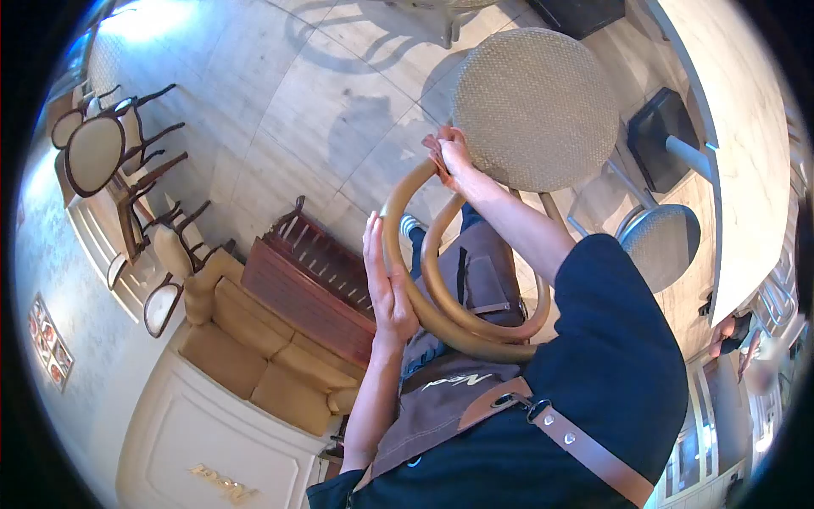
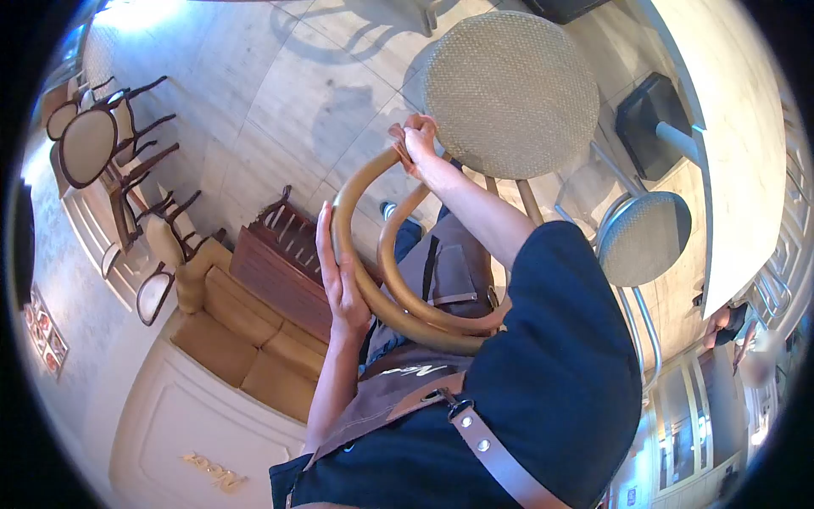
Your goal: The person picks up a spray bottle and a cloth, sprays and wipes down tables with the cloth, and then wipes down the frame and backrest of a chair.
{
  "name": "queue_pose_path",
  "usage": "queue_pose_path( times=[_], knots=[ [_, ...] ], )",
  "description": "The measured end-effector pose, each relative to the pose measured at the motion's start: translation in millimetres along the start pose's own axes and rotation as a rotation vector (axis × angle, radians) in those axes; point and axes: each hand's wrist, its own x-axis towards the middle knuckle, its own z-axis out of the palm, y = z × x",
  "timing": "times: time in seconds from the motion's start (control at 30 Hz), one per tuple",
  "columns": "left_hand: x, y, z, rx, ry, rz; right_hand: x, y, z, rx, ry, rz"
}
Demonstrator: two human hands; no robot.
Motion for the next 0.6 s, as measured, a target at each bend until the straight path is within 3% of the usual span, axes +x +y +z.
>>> queue_pose_path(
  times=[0.03, 0.1, 0.13, 0.17, 0.23, 0.37, 0.43, 0.5, 0.6],
  knots=[
    [-2.9, 0.6, -0.6, 0.002, 0.008, -0.011, -10.6, 0.2, -0.7, -0.008, -0.003, 0.011],
    [-0.2, 0.3, -0.3, 0.02, -0.001, -0.021, -22.0, -10.0, -0.4, 0.207, -0.064, 0.25],
    [0.2, 2.7, -0.8, 0.016, -0.001, -0.035, -17.1, -14.5, -0.5, 0.281, -0.274, 0.378],
    [-2.0, 1.9, -2.3, 0.015, 0.007, -0.045, 16.2, -0.4, -12.9, 0.212, -0.37, 0.371],
    [1.1, -2.9, -4.3, 0.075, -0.003, 0.04, 26.0, -5.4, -2.5, 0.194, -0.085, 0.304],
    [-0.5, -3.8, -1.6, 0.086, 0.04, 0.053, -5.4, 1.6, 1.1, -0.109, 0.085, 0.175],
    [-4.0, -2.7, 0.1, 0.057, 0.05, 0.006, -32.4, 18.3, -8.2, -0.52, -0.177, -0.301],
    [-6.5, -3.5, 1.9, 0.087, 0.106, 0.033, -55.2, 28.0, -13.1, -0.991, -0.192, -0.951],
    [-7.2, -4.5, 3.4, 0.172, 0.234, 0.097, -30.3, -13.9, -15.0, -1.072, -0.549, -0.993]
  ],
)
